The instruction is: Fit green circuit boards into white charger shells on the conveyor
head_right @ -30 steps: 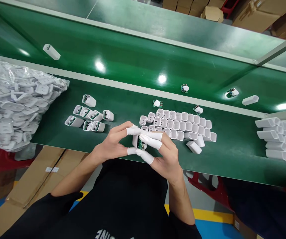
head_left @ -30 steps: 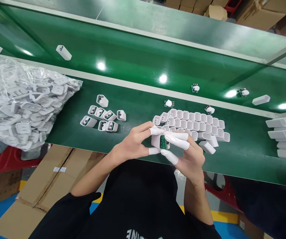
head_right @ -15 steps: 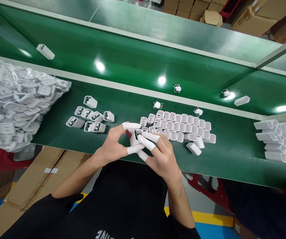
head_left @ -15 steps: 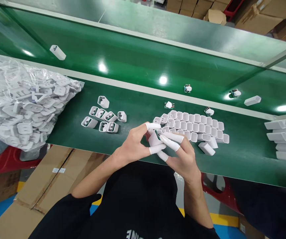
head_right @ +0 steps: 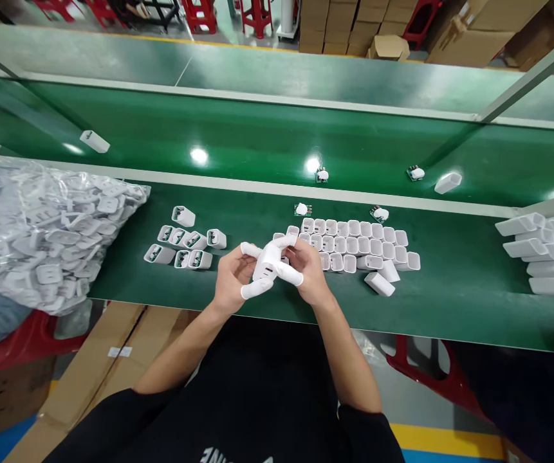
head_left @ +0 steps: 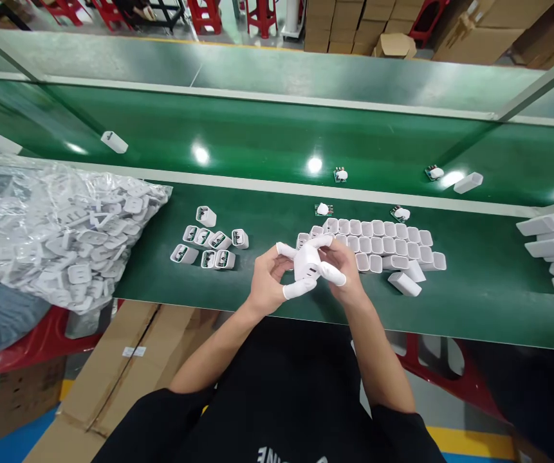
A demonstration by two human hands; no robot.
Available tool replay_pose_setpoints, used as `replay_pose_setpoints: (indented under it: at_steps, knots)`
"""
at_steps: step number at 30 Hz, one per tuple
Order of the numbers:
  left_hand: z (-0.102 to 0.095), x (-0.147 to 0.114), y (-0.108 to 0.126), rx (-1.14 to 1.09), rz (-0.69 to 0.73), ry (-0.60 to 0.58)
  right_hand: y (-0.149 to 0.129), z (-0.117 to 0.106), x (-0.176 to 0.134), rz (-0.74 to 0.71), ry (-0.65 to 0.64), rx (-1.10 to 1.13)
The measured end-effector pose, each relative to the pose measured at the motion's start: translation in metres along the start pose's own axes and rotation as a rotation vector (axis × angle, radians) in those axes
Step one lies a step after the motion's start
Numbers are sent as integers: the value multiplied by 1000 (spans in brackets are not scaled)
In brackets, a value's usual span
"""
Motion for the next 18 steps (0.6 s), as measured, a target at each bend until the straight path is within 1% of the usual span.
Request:
replay_pose_setpoints:
  at_steps: [4,8,10,13,16,18]
  knots:
    - [-1,-3,-13,-89,-5,95,0,8,11,21,-9,21]
    - [-3,-4,-17,-71,-2,165,-2,12,18,50,-32,-15]
    - [-2,-4,-19,-29,-16,170,-3,12,20,70,-24,-31]
    - [0,-3,-19,7,-18,164,-6,15,24,91,-51,-49]
    - [-1,-1,-19,-11,-14,175,-9,16,25,96,-77,-58]
    - [-1,0,-19,-27,-22,179,-9,15,24,83,-73,-56]
Point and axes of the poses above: each hand's wrist, its own x-axis towards the middle knuckle, its own z-axis out of the palm, y = z × x, the point moved 10 cm from there along x, towards the middle knuckle, and after that the axes turned 15 degrees about -y, right-handed, at the moved point
